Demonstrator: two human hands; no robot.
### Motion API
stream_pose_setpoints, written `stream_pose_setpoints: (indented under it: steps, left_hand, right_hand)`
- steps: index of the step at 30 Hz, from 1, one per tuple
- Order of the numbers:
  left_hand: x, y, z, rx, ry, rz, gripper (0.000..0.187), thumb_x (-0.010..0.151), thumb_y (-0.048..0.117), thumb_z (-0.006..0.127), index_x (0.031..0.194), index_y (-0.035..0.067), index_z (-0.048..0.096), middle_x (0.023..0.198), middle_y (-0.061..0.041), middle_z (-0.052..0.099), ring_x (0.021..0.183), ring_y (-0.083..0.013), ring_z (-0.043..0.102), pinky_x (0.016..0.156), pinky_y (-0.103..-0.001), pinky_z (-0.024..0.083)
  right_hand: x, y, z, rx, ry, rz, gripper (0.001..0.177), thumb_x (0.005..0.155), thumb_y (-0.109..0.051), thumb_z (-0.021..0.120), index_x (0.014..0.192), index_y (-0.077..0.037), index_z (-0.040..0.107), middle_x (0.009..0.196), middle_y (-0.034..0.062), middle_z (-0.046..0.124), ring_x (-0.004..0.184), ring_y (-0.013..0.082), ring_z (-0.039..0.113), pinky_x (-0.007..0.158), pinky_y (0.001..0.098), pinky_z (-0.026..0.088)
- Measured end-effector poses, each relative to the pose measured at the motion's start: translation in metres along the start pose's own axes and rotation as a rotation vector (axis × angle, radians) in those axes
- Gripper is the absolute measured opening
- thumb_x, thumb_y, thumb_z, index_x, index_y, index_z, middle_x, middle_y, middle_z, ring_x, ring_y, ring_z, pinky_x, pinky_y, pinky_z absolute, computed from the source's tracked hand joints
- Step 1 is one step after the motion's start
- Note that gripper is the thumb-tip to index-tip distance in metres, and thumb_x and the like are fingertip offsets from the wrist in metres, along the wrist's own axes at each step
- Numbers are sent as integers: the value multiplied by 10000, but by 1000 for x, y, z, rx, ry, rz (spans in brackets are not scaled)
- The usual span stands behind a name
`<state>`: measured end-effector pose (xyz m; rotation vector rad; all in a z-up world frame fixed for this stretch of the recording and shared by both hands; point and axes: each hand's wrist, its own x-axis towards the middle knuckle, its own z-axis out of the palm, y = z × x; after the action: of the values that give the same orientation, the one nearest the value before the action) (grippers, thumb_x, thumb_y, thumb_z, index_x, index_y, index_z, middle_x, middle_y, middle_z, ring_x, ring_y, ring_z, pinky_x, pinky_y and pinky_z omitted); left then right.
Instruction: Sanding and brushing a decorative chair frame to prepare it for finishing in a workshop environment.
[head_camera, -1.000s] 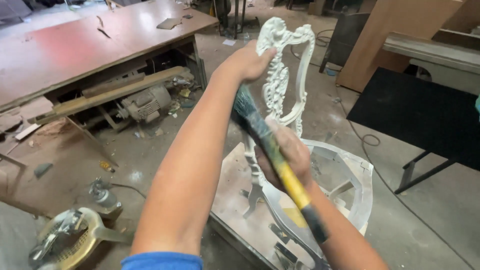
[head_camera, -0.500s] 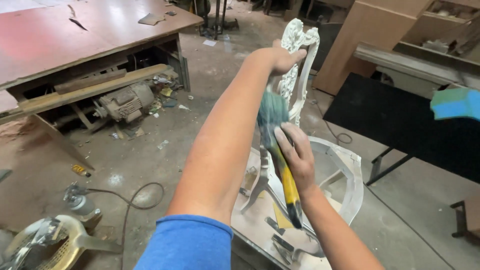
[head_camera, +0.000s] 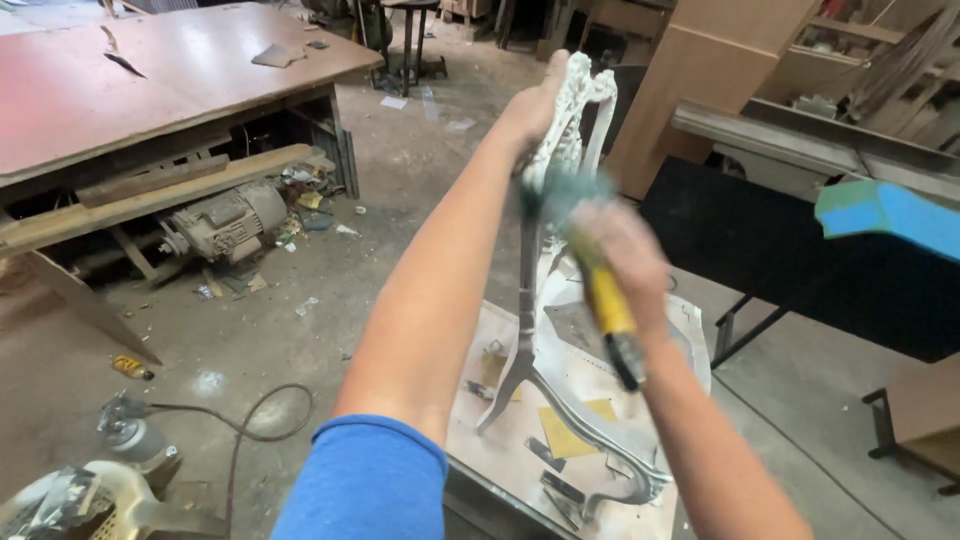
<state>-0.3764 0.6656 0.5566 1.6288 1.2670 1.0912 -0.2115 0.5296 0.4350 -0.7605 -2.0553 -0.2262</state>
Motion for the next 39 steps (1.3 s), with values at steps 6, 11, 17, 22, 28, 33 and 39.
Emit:
stream_pose_setpoints:
  steps: [6,11,17,22,28,33,39]
  left_hand:
    - [-31,-7,-35,-429,-70,-104,1280,557,850,152,1487,51,522,1555,-209,525,1408,-349,550,1149,-477,462]
    - [-47,0,-54,-509,-81,-126,1287,514,852,209,1519,99,490,1575,-208,509,1356,-437,580,1098,-594,473]
    - [-50,26,-31,-425,7,-114,1285,506,852,224,1535,118,456,1594,-220,478,1474,-385,464,1173,-613,365]
    - [-36,15,13,102,65,116,879,794,694,362,1426,88,443,1478,-175,508,1365,-319,494,1155,-530,389]
    - [-18,11,33,750,123,-11,667,974,442,606,1517,127,379,1388,-122,497,1118,-253,558,831,-390,528]
    - [-12,-5,36,853,265,99,617,966,514,610,1373,50,614,1187,-196,647,1096,-407,702,867,-515,584]
    - [-12,-33,45,847,453,235,501,989,349,607,1356,8,588,1060,-263,582,986,-568,649,765,-660,557]
  right_hand:
    - [109,-64,-80,139,-347,147,189,975,-78,655,1133,-154,724,1014,27,736,891,158,709,762,312,627]
    - [132,42,-92,-420,47,-67,321,1024,-156,762,1312,-16,772,1254,191,761,1125,333,716,937,414,535]
    - [148,68,-77,580,-373,169,347,941,-155,692,1255,-23,631,1151,111,688,1051,232,676,940,330,607]
    - [169,202,-38,301,42,782,370,858,-259,733,1170,-73,667,1143,74,728,1014,221,708,869,341,589]
    - [161,276,-1,698,456,893,352,790,-228,809,1085,-68,704,1113,61,758,990,200,754,857,314,644]
    - [127,321,41,363,111,893,672,825,-597,834,1232,-73,727,1291,135,687,1312,233,576,1176,428,400]
    - [46,325,77,195,592,391,479,1050,-189,718,1419,74,563,1317,369,615,1278,448,561,1097,538,448]
